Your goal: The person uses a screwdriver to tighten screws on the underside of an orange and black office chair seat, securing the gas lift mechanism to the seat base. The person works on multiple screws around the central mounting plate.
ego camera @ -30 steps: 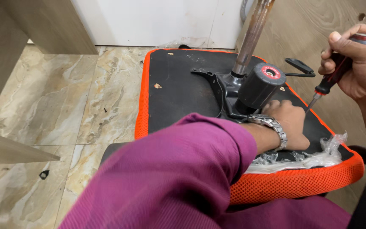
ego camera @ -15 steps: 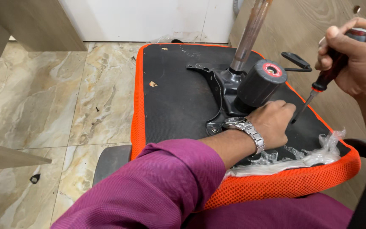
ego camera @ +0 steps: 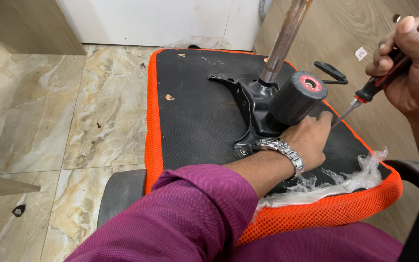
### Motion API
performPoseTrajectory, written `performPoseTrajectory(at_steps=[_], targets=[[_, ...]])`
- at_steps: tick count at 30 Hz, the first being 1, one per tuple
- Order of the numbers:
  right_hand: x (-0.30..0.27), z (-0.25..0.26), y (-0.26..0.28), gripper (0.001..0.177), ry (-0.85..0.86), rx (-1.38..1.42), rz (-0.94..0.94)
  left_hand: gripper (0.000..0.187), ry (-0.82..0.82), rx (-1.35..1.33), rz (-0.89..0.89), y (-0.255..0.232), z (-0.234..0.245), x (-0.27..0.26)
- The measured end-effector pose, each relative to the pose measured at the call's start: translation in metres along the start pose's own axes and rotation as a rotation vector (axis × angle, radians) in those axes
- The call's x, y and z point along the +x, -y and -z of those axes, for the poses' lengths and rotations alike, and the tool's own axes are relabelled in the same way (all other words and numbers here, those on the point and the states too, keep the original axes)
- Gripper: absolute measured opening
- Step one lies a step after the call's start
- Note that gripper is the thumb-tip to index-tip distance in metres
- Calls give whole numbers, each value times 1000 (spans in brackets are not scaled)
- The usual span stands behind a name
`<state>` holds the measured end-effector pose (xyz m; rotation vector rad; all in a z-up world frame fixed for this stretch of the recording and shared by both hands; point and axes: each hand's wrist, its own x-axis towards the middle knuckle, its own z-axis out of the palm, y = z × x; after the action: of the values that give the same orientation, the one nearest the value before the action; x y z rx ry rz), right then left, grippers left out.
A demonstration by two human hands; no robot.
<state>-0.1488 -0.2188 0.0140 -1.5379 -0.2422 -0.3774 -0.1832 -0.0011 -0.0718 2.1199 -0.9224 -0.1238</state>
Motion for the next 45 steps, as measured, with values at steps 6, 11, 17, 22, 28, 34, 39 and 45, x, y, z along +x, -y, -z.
performPoseTrajectory(at_steps=[6, 11, 17, 22, 28, 34, 39, 45], targets=[[8, -12, 20, 20, 129, -441, 23, 50, -53, -29, -56, 5, -6, 3], [7, -4, 29, 23, 187, -507, 20, 46, -35, 9, -50, 7, -11, 7], [6, -2, 37, 54, 231, -743, 119, 42, -108, 17, -85, 10, -19, 8], [2, -24, 47, 45, 302, -591, 98, 45, -75, -36, -30, 2, -7, 1], [-2, -36, 56, 40, 221, -562, 20, 48, -58, -31, -7, -4, 5, -3], [-5, -19, 45, 38, 198, -503, 52, 43, -54, -22, 2, -6, 5, -1], [3, -2, 33, 28, 173, -705, 193, 45, -52, -37, 9, -2, 2, -1], [-3, -9, 45, 43, 175, -532, 79, 39, -46, -53, -25, 1, 1, -2]])
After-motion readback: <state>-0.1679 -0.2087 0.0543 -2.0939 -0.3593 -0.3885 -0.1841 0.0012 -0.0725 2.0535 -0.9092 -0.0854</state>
